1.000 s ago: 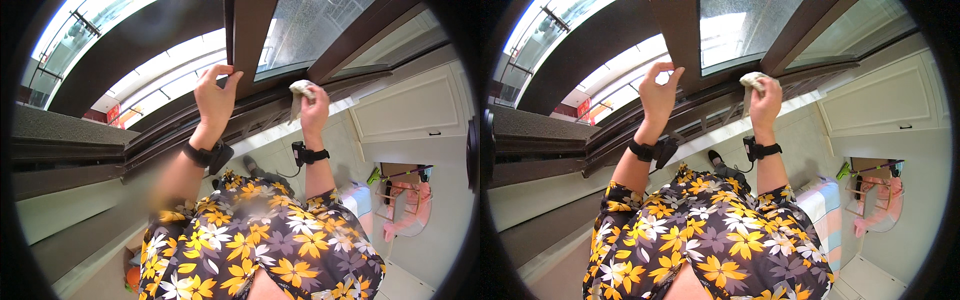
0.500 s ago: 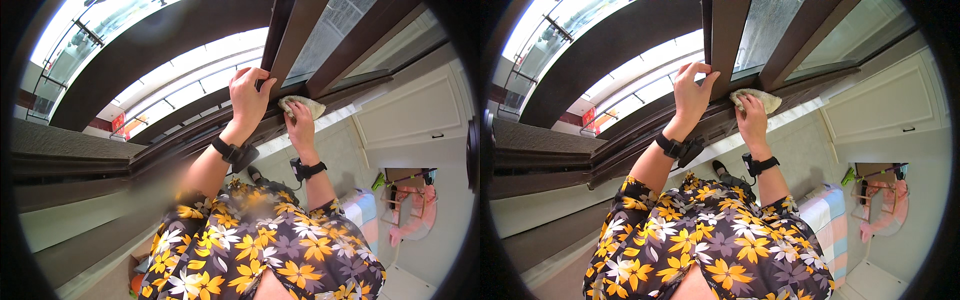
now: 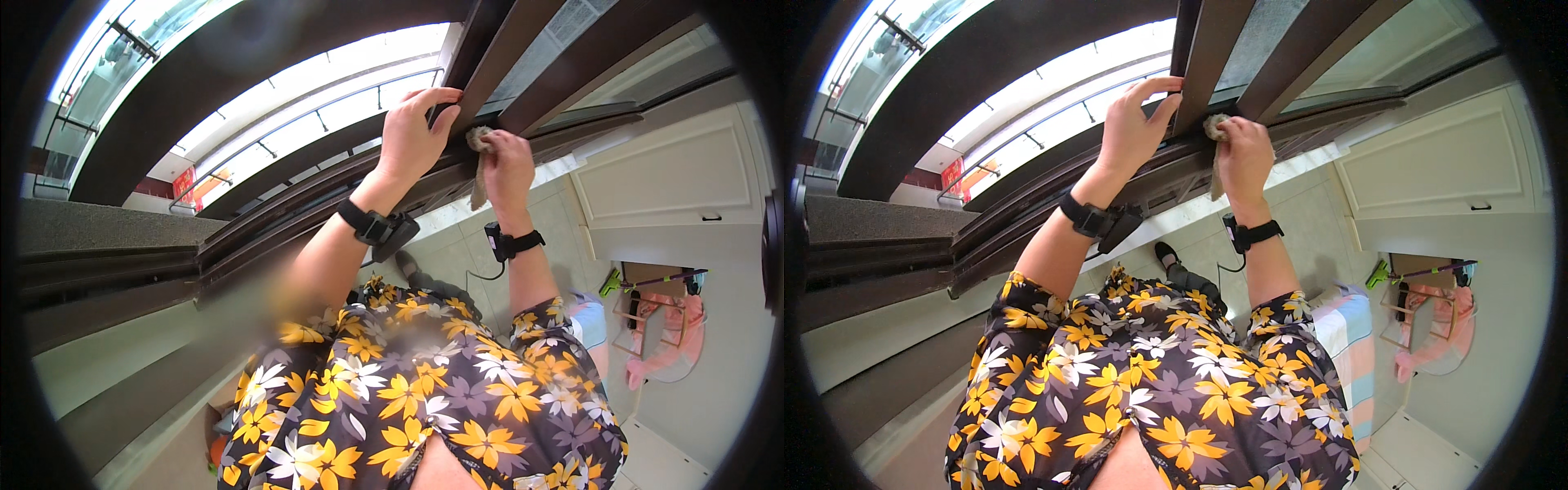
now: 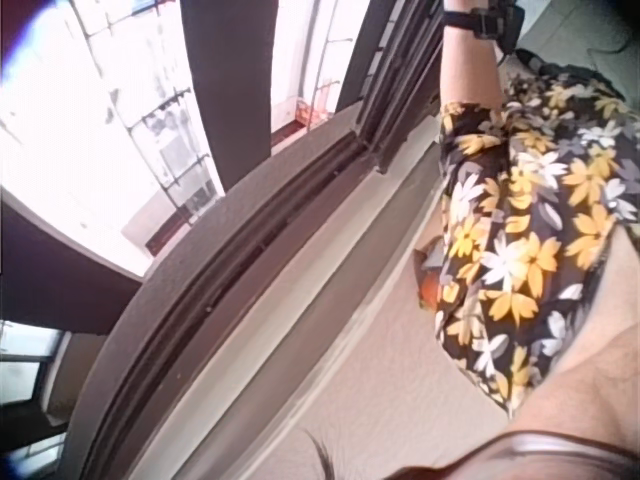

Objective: The person wipes a window pane with a cloth, then opens the window and continues to wipe the glass and frame.

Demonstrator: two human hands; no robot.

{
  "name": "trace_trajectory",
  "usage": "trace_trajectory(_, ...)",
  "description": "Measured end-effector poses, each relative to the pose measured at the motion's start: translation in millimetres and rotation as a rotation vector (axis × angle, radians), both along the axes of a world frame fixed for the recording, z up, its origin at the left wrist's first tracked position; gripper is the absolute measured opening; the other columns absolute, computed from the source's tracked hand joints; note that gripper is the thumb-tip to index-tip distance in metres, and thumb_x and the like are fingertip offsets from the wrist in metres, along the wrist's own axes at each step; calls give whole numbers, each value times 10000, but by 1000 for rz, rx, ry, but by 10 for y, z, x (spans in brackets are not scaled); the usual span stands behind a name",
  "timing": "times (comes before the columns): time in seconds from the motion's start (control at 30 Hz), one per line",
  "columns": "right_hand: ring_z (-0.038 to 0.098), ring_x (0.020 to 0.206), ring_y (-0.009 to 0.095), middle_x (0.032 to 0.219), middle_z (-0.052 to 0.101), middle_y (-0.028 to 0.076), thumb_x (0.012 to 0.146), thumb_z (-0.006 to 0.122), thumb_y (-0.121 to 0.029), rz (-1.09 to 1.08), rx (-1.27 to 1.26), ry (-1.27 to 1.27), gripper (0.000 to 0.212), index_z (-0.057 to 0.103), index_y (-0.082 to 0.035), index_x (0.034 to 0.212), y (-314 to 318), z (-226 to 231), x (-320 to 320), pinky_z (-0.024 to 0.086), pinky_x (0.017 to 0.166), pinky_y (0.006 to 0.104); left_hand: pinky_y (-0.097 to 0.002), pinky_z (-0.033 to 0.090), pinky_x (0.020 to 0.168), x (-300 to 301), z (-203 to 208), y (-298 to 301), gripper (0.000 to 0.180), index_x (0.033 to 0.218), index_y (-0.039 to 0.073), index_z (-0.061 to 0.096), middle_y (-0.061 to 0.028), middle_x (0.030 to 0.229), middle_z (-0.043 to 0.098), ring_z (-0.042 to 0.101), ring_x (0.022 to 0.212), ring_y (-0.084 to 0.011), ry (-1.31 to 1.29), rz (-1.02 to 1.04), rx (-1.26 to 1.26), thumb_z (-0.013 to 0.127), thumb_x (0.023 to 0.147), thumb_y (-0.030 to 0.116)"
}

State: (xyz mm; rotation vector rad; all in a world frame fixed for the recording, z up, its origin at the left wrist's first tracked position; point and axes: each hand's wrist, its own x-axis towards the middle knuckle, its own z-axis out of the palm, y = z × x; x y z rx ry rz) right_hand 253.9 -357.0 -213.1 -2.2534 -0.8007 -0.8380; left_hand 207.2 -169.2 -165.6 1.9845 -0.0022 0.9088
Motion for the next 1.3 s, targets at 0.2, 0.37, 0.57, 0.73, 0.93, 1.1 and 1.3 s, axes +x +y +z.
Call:
trace_trajectory(0.2, 615, 913, 339, 951, 671, 131, 808, 639, -92, 163, -218, 349, 149, 684, -52, 944, 202, -140, -108, 495, 837, 444, -291, 511, 931, -456, -194, 369, 356, 1310, 73, 628, -71, 1197, 722, 678, 1101, -182, 215, 24, -83, 649, 971, 181)
trace_trajectory(0.37, 667, 967, 322, 1031, 702, 123, 779, 629, 26, 665, -66, 427, 254, 747, -55, 988, 646, -36, -446, 545, 860, 386, -337, 489, 1001, -1195, -337, 844, 330, 1285, 35, 628, -110, 1161, 729, 674, 1101, -206, 271, 245, -180, 632, 965, 118)
trace_trajectory(0.57, 634, 985, 327, 1033, 689, 129, 737, 630, 41, 217, -102, 220, 315, 752, -68, 1006, -51, 321, 230, 528, 854, 401, -270, 473, 982, -2125, -471, 1303, 319, 1325, 5, 584, -107, 1228, 686, 638, 1106, -145, 288, 509, -162, 554, 1026, 112)
trace_trajectory(0.73, 690, 985, 251, 1083, 704, 123, 818, 628, 68, 364, -113, 337, 349, 715, -58, 1131, 65, 402, 246, 541, 847, 300, -270, 481, 976, -2261, -572, 1310, 296, 1289, 3, 610, -104, 1219, 688, 640, 1094, -144, 276, 587, -189, 577, 1017, 113)
trace_trajectory(0.93, 738, 878, 250, 1014, 741, 164, 849, 673, -9, 129, 186, 428, 333, 714, -36, 1178, 322, 251, 354, 557, 797, 327, -295, 487, 972, -2118, -617, 1214, 278, 1252, 32, 647, -94, 1150, 723, 667, 1078, -187, 280, 633, -78, 619, 989, 119)
trace_trajectory(1.1, 739, 898, 261, 1025, 741, 170, 846, 682, -25, 27, 182, 401, 330, 718, -38, 1174, 296, 214, 444, 557, 813, 323, -337, 498, 948, -2164, -581, 1206, 269, 1213, 46, 665, -96, 1119, 725, 676, 1056, -240, 276, 697, 11, 647, 952, 110)
trace_trajectory(1.3, 737, 880, 304, 995, 727, 212, 844, 702, -47, -73, 120, 349, 315, 723, -33, 1158, 184, 195, 599, 564, 809, 357, -365, 502, 947, -2241, -732, 1217, 257, 1197, 54, 666, -90, 1113, 716, 668, 1055, -266, 303, 716, 105, 648, 945, 104)
